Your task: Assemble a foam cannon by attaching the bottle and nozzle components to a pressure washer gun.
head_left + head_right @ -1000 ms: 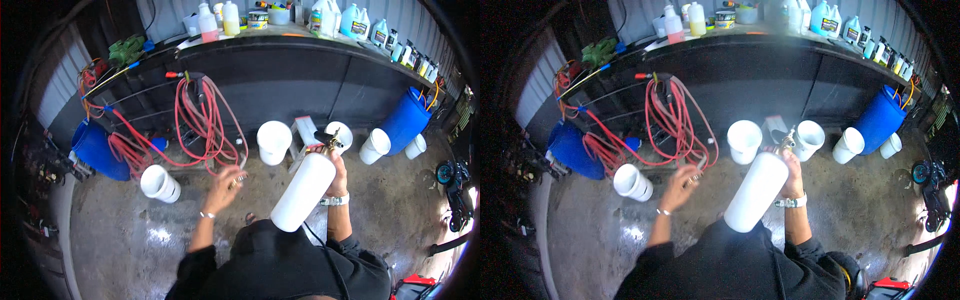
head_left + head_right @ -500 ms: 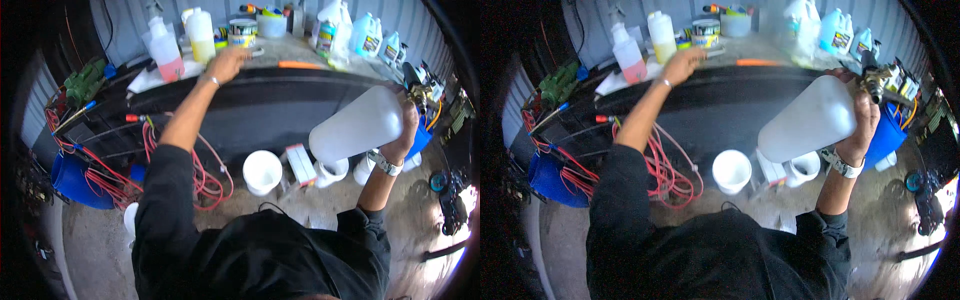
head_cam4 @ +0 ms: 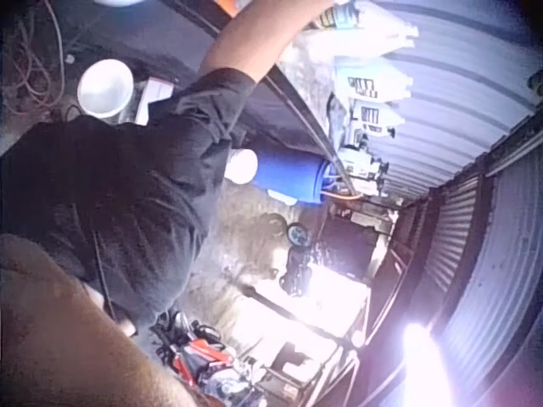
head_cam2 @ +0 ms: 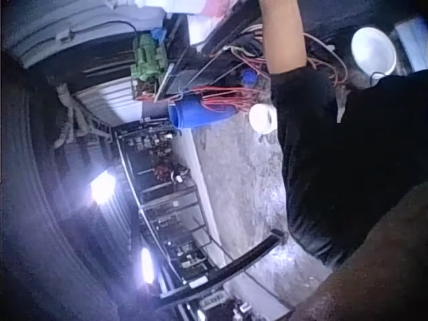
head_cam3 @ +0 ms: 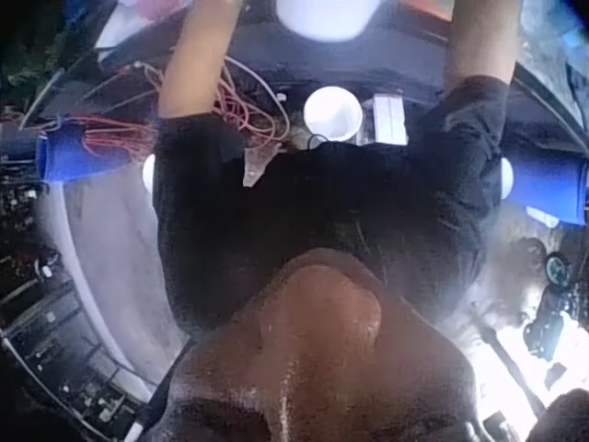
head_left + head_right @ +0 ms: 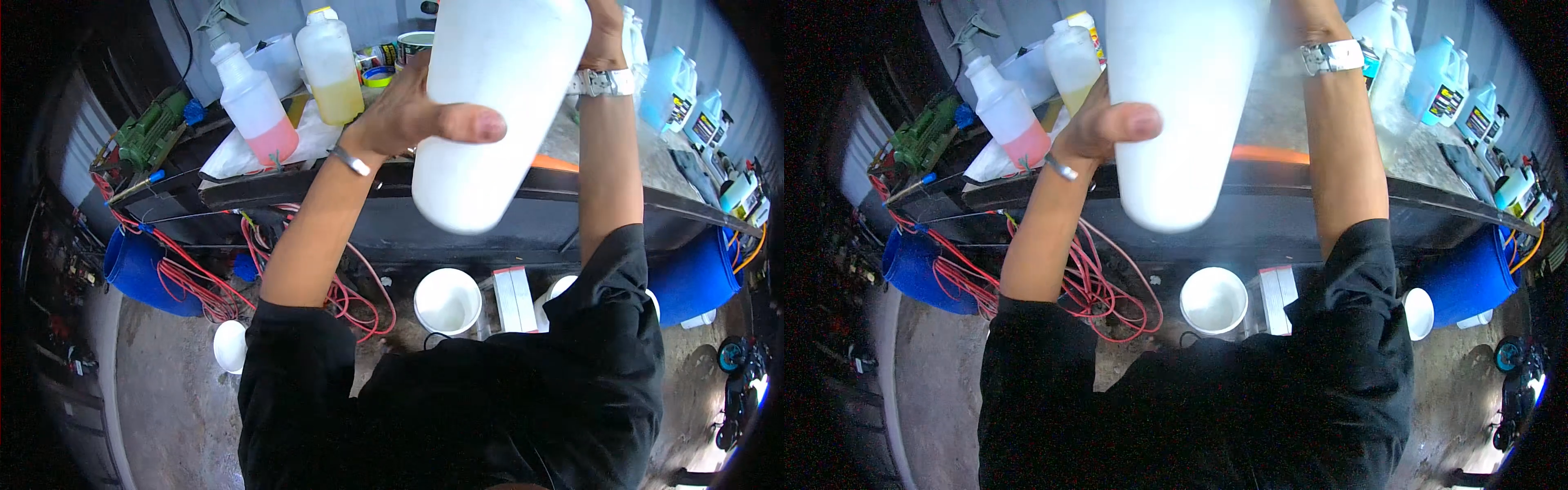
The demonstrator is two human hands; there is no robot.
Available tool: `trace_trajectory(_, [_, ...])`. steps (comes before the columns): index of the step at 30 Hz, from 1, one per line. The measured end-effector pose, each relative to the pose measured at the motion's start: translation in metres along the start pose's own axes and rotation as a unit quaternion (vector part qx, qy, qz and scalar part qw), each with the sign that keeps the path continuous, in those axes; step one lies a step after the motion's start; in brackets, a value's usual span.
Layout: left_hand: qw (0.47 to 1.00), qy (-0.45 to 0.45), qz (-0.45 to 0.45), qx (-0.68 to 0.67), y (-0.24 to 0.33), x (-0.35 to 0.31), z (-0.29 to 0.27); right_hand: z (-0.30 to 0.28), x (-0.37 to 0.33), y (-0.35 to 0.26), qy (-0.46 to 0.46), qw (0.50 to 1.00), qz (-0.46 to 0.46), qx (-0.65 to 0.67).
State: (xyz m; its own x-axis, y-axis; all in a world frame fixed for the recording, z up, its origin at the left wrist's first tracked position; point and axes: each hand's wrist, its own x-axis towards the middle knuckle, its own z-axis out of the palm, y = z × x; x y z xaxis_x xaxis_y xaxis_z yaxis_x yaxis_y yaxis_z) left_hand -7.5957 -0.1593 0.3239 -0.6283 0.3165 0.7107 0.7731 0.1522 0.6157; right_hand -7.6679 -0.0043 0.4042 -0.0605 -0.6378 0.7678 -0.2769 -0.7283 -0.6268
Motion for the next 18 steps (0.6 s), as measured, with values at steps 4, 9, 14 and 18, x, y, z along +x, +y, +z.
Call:
trace_trajectory(4, [0.991, -0.078, -0.096, -0.058, -0.013, 0.003, -0.014, -0.011, -0.012, -0.001, 0.148, 0.976, 0.024, -0.157])
trace_trajectory(9, [0.999, -0.003, -0.007, 0.051, -0.030, 0.039, -0.010, -0.008, -0.021, -0.021, 0.263, 0.946, -0.044, -0.184])
trace_trajectory(14, [0.997, -0.059, -0.020, 0.044, -0.060, 0.074, -0.006, -0.040, -0.008, -0.027, 0.222, 0.943, -0.056, -0.242])
trace_trajectory(18, [0.905, -0.266, -0.048, -0.328, -0.068, 0.088, 0.006, -0.055, -0.022, -0.024, 0.182, 0.976, -0.115, 0.018])
